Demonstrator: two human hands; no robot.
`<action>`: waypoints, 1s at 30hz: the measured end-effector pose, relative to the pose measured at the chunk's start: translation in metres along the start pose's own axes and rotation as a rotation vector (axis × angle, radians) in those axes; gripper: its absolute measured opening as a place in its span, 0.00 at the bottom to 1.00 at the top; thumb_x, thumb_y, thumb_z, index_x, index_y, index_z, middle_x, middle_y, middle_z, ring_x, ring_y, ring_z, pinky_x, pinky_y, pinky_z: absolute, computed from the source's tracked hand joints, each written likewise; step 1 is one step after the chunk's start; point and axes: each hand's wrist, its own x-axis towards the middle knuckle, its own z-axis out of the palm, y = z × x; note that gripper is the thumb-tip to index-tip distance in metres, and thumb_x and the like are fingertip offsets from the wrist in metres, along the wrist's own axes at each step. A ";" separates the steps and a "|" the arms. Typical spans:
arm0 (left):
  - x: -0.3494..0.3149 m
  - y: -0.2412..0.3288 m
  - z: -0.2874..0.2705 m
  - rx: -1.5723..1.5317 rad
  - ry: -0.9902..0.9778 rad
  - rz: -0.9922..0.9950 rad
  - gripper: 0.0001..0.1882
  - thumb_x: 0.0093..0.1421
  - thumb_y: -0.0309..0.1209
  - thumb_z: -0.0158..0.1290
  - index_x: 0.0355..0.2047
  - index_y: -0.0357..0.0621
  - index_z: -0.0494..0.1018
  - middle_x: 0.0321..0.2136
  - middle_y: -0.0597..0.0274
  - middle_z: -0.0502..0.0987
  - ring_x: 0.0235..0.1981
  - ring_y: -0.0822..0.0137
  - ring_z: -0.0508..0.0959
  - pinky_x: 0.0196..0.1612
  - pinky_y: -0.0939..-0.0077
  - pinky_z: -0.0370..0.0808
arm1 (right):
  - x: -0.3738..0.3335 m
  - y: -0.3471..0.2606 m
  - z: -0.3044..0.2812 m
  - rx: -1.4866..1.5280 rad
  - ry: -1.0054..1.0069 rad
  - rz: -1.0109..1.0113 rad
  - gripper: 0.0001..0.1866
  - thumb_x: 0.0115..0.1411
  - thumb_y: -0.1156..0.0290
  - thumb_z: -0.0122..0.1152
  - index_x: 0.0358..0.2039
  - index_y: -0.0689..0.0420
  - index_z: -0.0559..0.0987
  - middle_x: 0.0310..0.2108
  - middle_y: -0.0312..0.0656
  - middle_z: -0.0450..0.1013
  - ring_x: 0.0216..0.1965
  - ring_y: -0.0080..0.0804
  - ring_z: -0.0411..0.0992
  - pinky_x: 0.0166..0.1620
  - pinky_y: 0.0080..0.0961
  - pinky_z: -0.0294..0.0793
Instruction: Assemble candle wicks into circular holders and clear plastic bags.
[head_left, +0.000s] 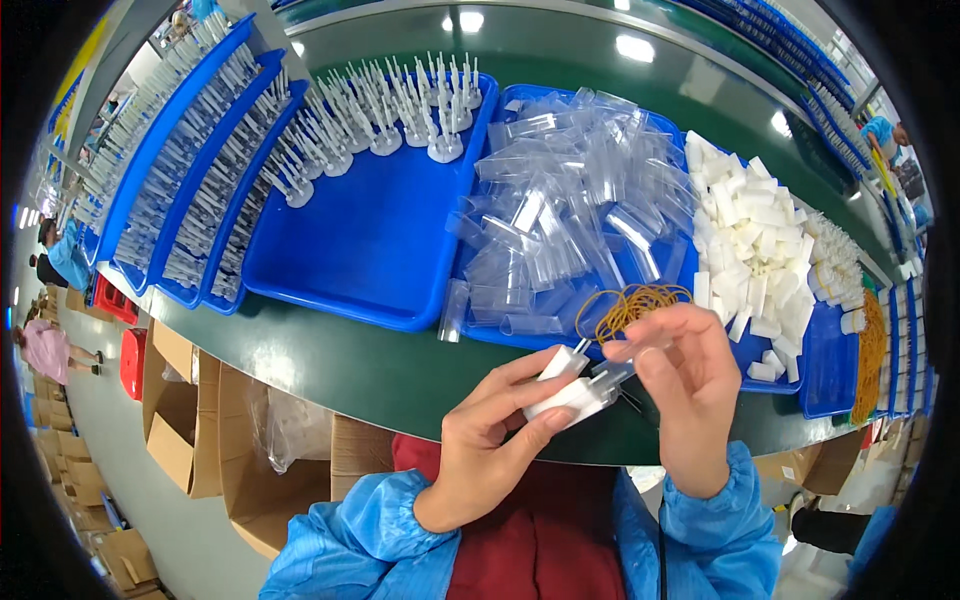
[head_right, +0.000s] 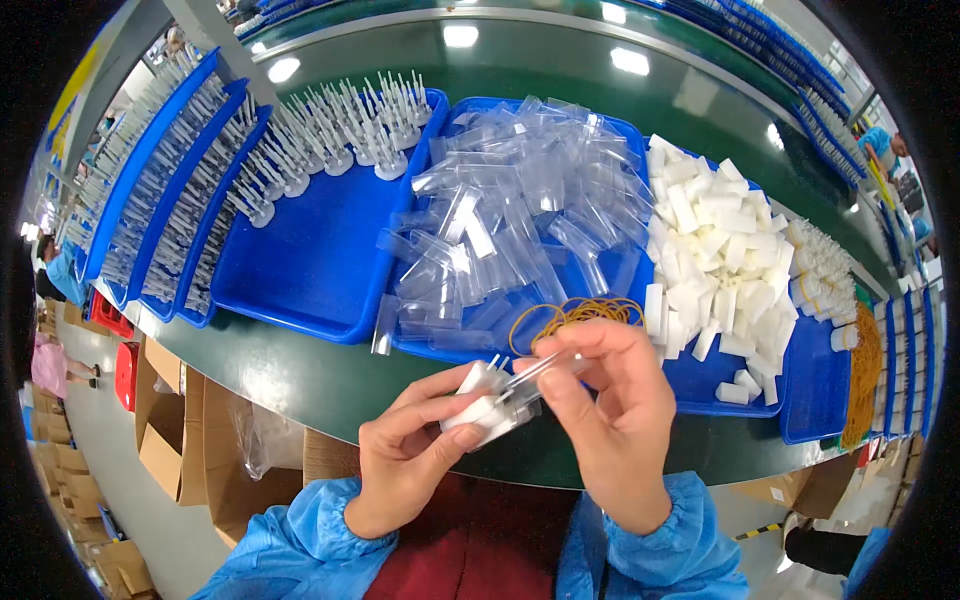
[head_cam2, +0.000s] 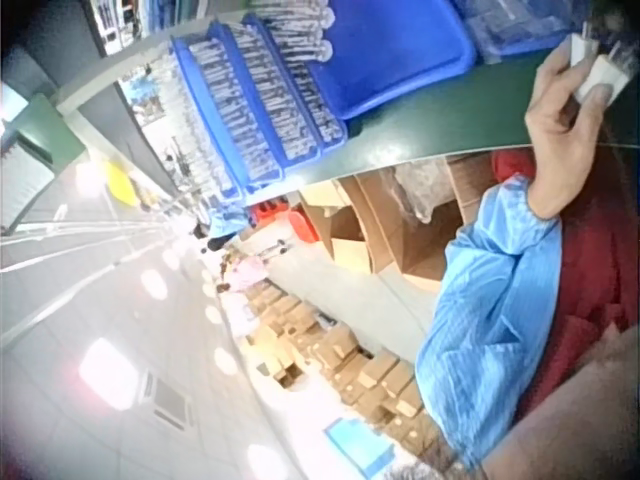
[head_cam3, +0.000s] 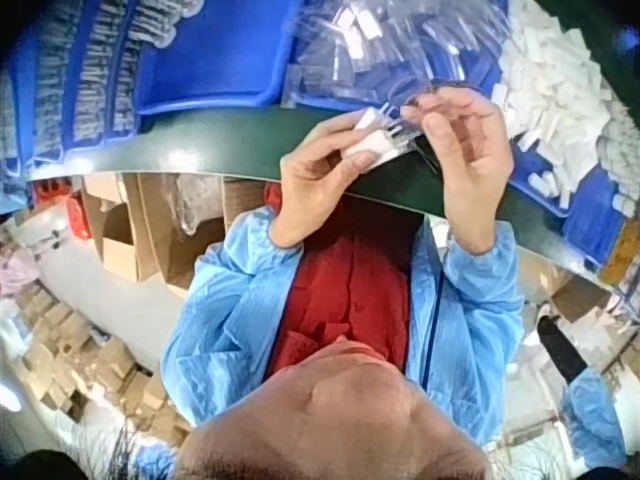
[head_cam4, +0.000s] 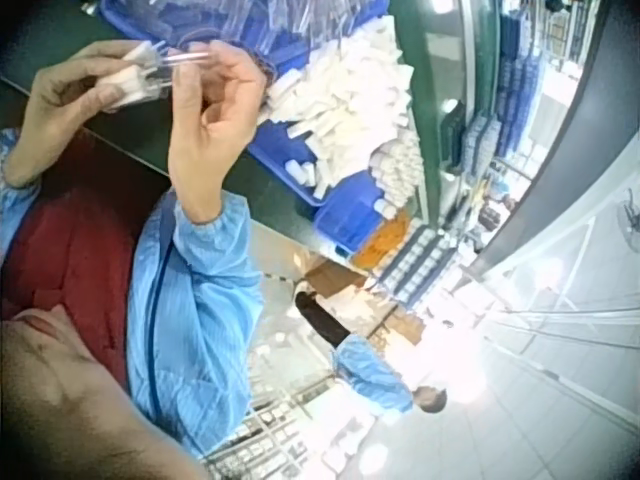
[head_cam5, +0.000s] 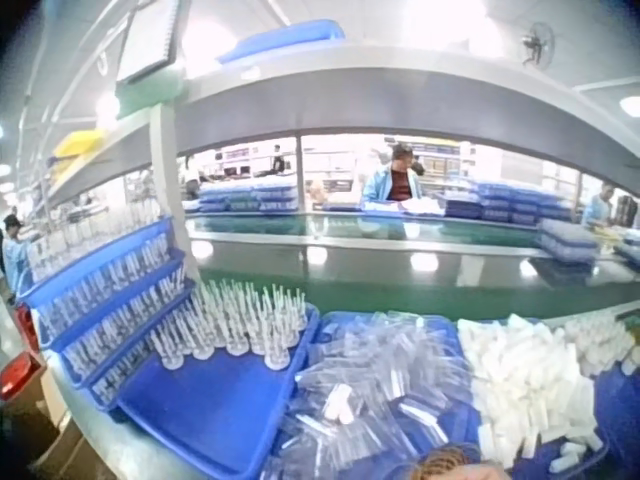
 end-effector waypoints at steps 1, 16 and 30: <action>0.000 -0.001 0.000 0.003 0.001 0.008 0.17 0.60 0.17 0.59 0.50 0.33 0.78 0.58 0.41 0.71 0.59 0.55 0.74 0.60 0.63 0.72 | -0.001 0.002 -0.001 0.002 -0.009 0.016 0.16 0.65 0.76 0.62 0.50 0.63 0.69 0.45 0.48 0.75 0.45 0.34 0.78 0.50 0.29 0.77; 0.001 0.008 0.001 0.240 -0.032 0.093 0.14 0.62 0.19 0.57 0.48 0.34 0.79 0.55 0.41 0.74 0.56 0.55 0.76 0.58 0.65 0.72 | -0.018 0.026 -0.011 -0.445 -0.077 -0.440 0.18 0.57 0.73 0.72 0.44 0.57 0.72 0.38 0.42 0.81 0.41 0.31 0.81 0.66 0.49 0.58; -0.006 0.009 0.001 0.453 -0.145 0.133 0.25 0.65 0.25 0.56 0.62 0.36 0.68 0.67 0.36 0.58 0.66 0.47 0.64 0.57 0.63 0.74 | -0.010 0.006 -0.013 -0.774 -0.153 -0.401 0.30 0.55 0.66 0.72 0.57 0.57 0.73 0.52 0.44 0.75 0.52 0.42 0.72 0.60 0.48 0.65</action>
